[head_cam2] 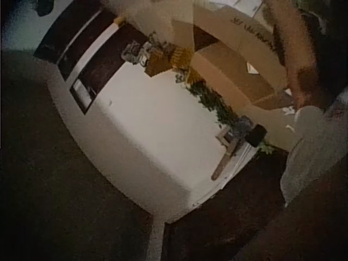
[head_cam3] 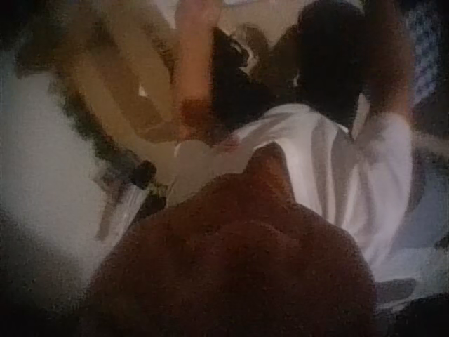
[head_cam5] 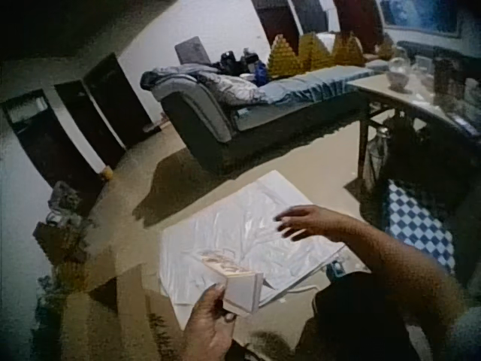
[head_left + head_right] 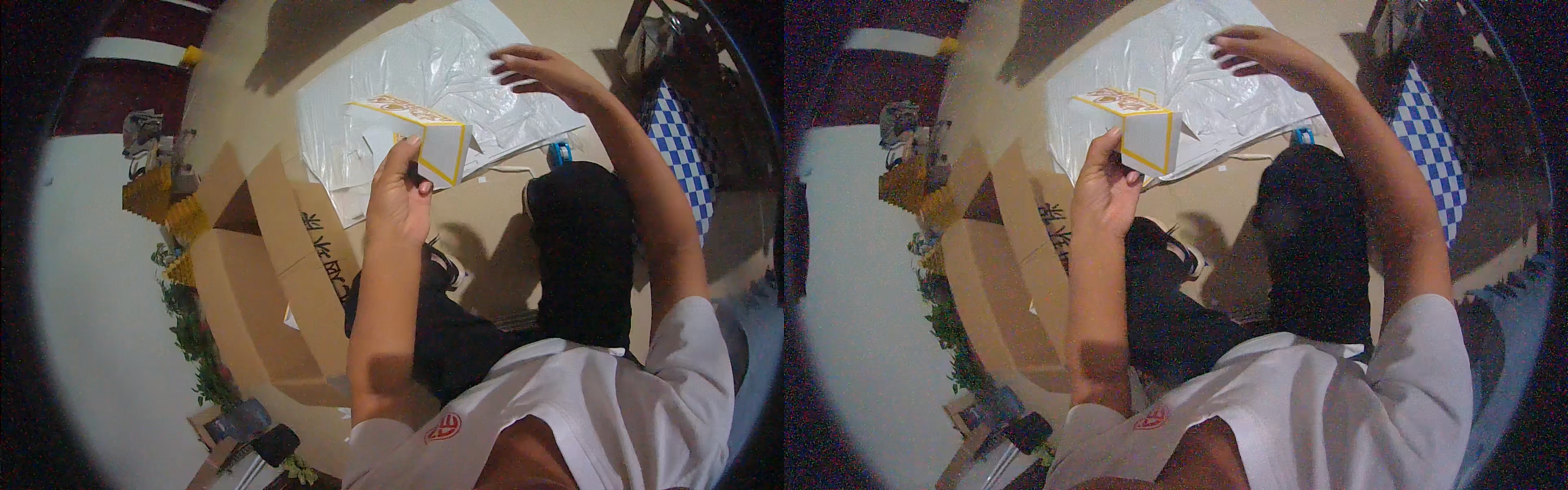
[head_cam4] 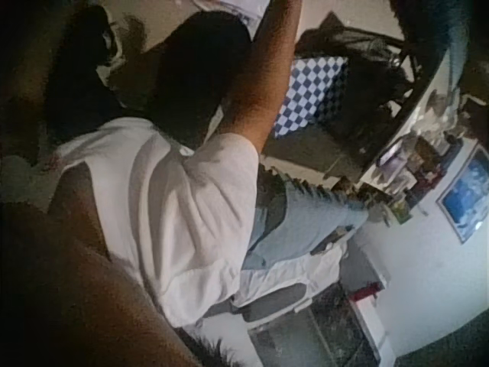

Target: The person sits on the floor and assembles small paper boxes by folding flaps and securing them with adhesive tape. They repeatedly pick up flat paper pieces, fold them into box shapes, and apply tape to seal the edges.

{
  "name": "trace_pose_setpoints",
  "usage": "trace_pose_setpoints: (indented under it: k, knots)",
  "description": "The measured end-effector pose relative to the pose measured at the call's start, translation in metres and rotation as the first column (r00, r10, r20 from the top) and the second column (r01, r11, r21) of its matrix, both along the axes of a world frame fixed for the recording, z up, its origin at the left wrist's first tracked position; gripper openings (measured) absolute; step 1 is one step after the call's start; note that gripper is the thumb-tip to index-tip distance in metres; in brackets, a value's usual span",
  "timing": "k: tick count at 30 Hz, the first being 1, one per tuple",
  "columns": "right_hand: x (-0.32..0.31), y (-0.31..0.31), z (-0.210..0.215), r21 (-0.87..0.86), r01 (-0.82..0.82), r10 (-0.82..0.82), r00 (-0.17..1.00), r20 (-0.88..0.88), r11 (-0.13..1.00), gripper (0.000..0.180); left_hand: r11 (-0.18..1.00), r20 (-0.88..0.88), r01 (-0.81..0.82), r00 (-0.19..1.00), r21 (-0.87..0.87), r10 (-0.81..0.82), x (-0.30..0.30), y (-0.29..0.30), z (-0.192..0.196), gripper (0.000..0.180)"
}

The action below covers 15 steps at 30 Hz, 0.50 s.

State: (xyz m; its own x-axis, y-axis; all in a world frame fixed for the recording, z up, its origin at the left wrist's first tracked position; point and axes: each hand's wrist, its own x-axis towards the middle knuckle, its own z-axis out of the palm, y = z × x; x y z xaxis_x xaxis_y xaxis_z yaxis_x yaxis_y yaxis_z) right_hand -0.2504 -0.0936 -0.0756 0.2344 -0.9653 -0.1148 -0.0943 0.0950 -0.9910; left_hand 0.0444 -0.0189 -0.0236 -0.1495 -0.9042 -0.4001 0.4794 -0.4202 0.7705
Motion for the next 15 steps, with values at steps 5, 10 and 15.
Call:
trace_pose_setpoints:
  k: [5,10,15]
  knots:
    - [-0.09,0.054,-0.194,0.323,0.445,-0.41,0.896,-0.171,0.835,0.036,0.992,0.004,-0.016,1.0,0.129,0.015,-0.021,0.009,-0.011,0.04]
    - [-0.106,0.132,-0.303,0.386,0.664,-0.553,0.747,-0.368,0.641,0.037,0.984,0.194,0.068,0.976,0.168,-0.1,-0.044,0.023,-0.016,0.022]
    - [-0.087,0.145,-0.337,0.514,0.582,-0.54,0.804,-0.249,0.63,0.035,0.974,0.29,0.101,0.944,0.203,-0.158,-0.054,0.028,-0.017,0.021]
